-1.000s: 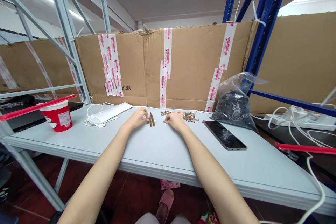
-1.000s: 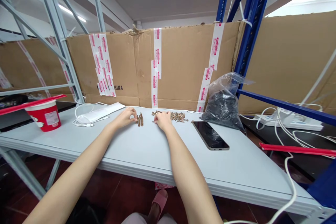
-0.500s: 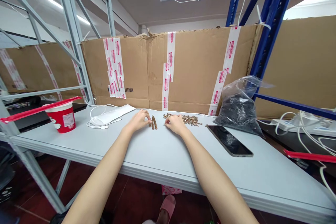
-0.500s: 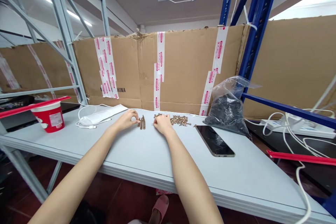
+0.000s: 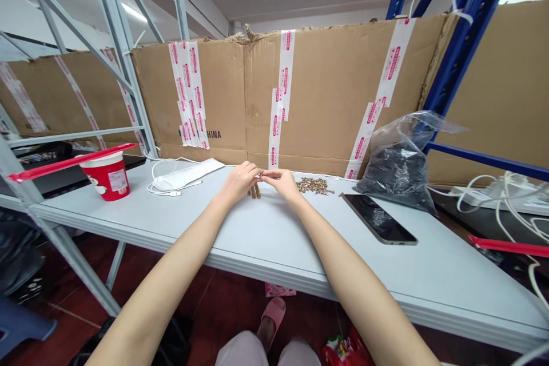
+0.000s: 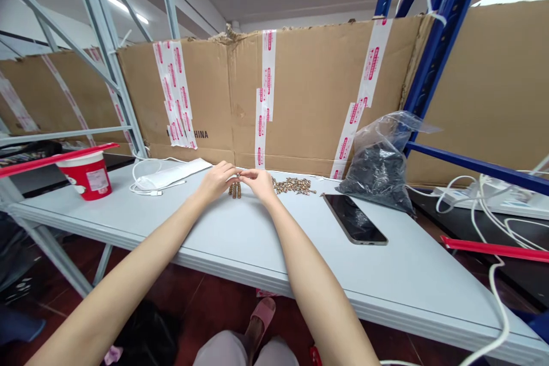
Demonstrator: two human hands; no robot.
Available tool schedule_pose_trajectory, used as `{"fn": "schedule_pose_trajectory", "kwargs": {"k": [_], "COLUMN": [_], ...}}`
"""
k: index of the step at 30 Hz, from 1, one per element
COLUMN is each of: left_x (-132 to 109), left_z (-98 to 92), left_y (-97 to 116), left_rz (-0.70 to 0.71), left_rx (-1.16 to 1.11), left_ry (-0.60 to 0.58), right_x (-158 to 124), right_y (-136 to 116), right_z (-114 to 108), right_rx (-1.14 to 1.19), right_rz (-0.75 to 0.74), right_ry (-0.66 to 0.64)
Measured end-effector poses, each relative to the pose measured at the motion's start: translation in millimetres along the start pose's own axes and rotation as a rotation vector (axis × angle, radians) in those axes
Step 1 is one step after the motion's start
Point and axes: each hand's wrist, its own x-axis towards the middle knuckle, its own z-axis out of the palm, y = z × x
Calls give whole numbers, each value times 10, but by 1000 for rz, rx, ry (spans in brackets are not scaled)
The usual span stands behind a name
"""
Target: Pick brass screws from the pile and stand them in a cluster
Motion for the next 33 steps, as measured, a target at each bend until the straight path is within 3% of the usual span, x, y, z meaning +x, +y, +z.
{"fn": "schedule_pose_trajectory", "kwargs": {"k": [5,14,33], "left_x": [-9,4,24], "left_z": [-3,28,7], "left_y": [13,55,122], "left_rz": [-18,-40,-118], "left_rx": [25,123,192], "left_ry": [60,109,-126], "right_x": [28,-20,-36], "right_y": [51,-38,-120], "right_z": [-22,-69,-96], "right_rx": [174,271,262], "right_rz": [51,139,178], "right_ry": [22,39,-23]}}
